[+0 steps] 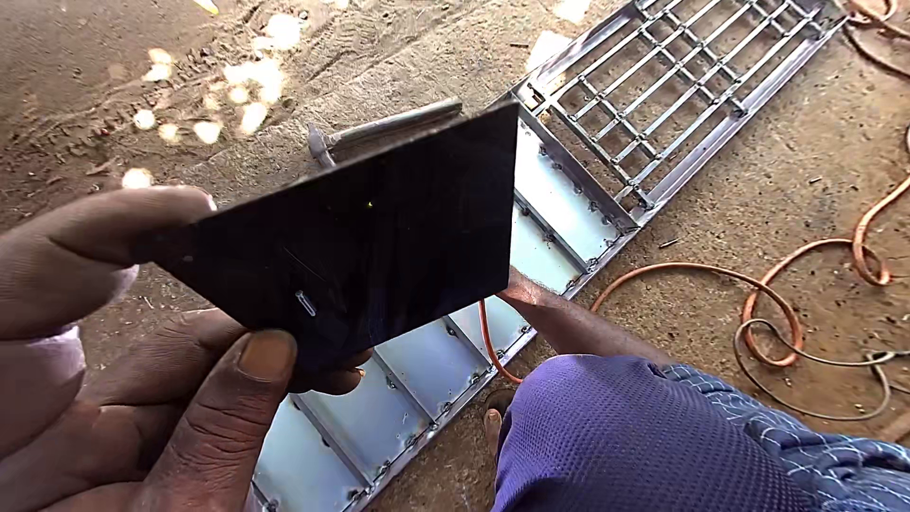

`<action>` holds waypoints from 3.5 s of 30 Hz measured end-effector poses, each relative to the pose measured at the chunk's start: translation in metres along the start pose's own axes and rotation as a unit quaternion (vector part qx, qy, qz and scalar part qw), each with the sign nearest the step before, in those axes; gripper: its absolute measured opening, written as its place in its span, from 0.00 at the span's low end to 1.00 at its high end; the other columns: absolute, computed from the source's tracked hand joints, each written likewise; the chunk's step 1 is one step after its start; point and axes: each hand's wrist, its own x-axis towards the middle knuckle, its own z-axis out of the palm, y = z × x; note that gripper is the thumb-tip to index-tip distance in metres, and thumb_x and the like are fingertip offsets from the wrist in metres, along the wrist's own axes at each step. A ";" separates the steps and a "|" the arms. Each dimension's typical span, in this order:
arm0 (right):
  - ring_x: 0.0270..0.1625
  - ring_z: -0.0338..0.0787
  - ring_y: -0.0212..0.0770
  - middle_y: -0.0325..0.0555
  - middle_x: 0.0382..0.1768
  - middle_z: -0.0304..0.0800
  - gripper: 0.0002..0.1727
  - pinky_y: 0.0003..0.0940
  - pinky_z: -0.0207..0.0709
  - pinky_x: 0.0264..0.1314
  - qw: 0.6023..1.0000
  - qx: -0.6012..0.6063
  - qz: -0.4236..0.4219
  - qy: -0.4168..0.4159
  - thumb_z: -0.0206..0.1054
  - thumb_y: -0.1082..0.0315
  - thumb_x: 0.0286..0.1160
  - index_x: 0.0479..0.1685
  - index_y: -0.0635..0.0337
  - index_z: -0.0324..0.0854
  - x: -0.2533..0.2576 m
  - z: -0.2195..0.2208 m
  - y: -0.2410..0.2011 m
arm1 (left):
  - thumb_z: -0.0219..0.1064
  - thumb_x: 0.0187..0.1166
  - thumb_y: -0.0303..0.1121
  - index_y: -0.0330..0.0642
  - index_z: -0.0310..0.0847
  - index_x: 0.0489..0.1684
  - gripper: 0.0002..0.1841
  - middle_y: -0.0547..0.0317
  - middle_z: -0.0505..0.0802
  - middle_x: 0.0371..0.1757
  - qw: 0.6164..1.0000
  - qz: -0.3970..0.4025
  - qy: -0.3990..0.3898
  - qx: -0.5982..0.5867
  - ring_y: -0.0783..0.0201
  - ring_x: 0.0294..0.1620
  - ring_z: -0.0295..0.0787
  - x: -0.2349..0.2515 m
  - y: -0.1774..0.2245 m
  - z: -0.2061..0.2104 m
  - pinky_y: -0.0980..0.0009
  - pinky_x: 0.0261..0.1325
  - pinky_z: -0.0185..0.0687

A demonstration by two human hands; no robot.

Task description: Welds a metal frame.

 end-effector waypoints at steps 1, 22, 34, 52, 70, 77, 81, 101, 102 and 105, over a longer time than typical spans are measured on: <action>0.35 0.91 0.39 0.50 0.42 0.92 0.49 0.37 0.88 0.41 1.000 0.004 -0.006 0.005 0.79 0.55 0.67 0.89 0.66 0.62 0.000 0.000 0.000 | 0.56 0.84 0.18 0.26 0.64 0.71 0.18 0.43 0.95 0.42 1.000 0.002 -0.003 0.008 0.45 0.39 0.97 0.000 0.000 0.000 0.53 0.46 0.99; 0.49 0.93 0.40 0.49 0.56 0.93 0.53 0.48 0.89 0.53 0.998 -0.057 0.026 0.019 0.79 0.45 0.65 0.93 0.54 0.58 -0.007 -0.009 0.014 | 0.48 0.90 0.23 0.27 0.76 0.55 0.11 0.45 0.95 0.44 0.998 -0.028 0.030 -0.040 0.50 0.44 0.97 0.005 -0.001 -0.004 0.56 0.53 0.96; 0.45 0.93 0.40 0.47 0.55 0.93 0.56 0.49 0.88 0.51 0.994 -0.083 0.071 0.030 0.75 0.34 0.66 0.95 0.50 0.55 0.007 -0.009 0.029 | 0.38 0.94 0.24 0.32 0.71 0.55 0.13 0.45 0.94 0.46 0.968 -0.092 0.131 -0.193 0.55 0.47 0.97 0.008 0.011 0.000 0.65 0.59 0.93; 0.50 0.93 0.48 0.54 0.56 0.91 0.54 0.51 0.86 0.55 0.993 -0.066 0.091 0.016 0.75 0.40 0.69 0.94 0.54 0.56 0.007 -0.014 0.016 | 0.57 0.85 0.20 0.22 0.72 0.62 0.13 0.41 0.95 0.43 0.999 -0.001 -0.031 -0.008 0.45 0.41 0.97 0.001 -0.001 0.006 0.53 0.48 0.98; 0.50 0.93 0.49 0.55 0.57 0.91 0.53 0.52 0.86 0.55 0.992 -0.057 0.108 0.013 0.75 0.41 0.68 0.94 0.52 0.56 0.009 -0.014 0.018 | 0.55 0.86 0.20 0.23 0.74 0.60 0.11 0.43 0.95 0.43 1.000 0.011 -0.018 -0.022 0.46 0.41 0.97 0.002 0.000 0.007 0.53 0.50 0.97; 0.47 0.93 0.47 0.55 0.55 0.91 0.53 0.50 0.86 0.53 0.994 -0.039 0.101 0.021 0.77 0.43 0.68 0.94 0.54 0.57 0.008 -0.013 0.017 | 0.53 0.86 0.20 0.21 0.73 0.59 0.11 0.42 0.95 0.43 1.000 0.002 -0.017 -0.006 0.46 0.41 0.97 0.003 -0.001 0.009 0.54 0.48 0.98; 0.47 0.93 0.48 0.55 0.54 0.91 0.53 0.50 0.86 0.53 0.994 -0.047 0.096 0.023 0.76 0.41 0.69 0.94 0.54 0.57 0.008 -0.013 0.019 | 0.54 0.85 0.19 0.20 0.72 0.59 0.11 0.40 0.94 0.44 1.000 0.005 -0.015 -0.012 0.44 0.41 0.97 0.003 -0.001 0.010 0.53 0.49 0.98; 0.50 0.92 0.49 0.54 0.56 0.91 0.54 0.52 0.85 0.54 0.990 -0.076 0.118 0.011 0.75 0.40 0.68 0.95 0.49 0.55 0.009 -0.011 0.020 | 0.54 0.85 0.20 0.20 0.76 0.54 0.10 0.40 0.95 0.41 1.000 0.011 -0.003 0.010 0.45 0.40 0.97 0.003 0.000 0.009 0.53 0.48 0.98; 0.48 0.92 0.49 0.54 0.54 0.91 0.53 0.52 0.86 0.53 0.991 -0.074 0.109 0.014 0.75 0.41 0.68 0.95 0.51 0.56 0.009 -0.011 0.020 | 0.54 0.85 0.20 0.20 0.75 0.54 0.10 0.40 0.95 0.42 1.000 0.012 -0.002 0.007 0.45 0.40 0.97 0.003 -0.001 0.009 0.53 0.48 0.98; 0.44 0.92 0.45 0.53 0.52 0.92 0.53 0.48 0.87 0.49 0.994 -0.045 0.095 0.018 0.76 0.43 0.69 0.94 0.54 0.57 0.009 -0.012 0.019 | 0.55 0.85 0.19 0.19 0.74 0.57 0.11 0.41 0.95 0.42 1.000 0.011 -0.005 0.002 0.45 0.41 0.97 0.004 -0.001 0.009 0.53 0.49 0.98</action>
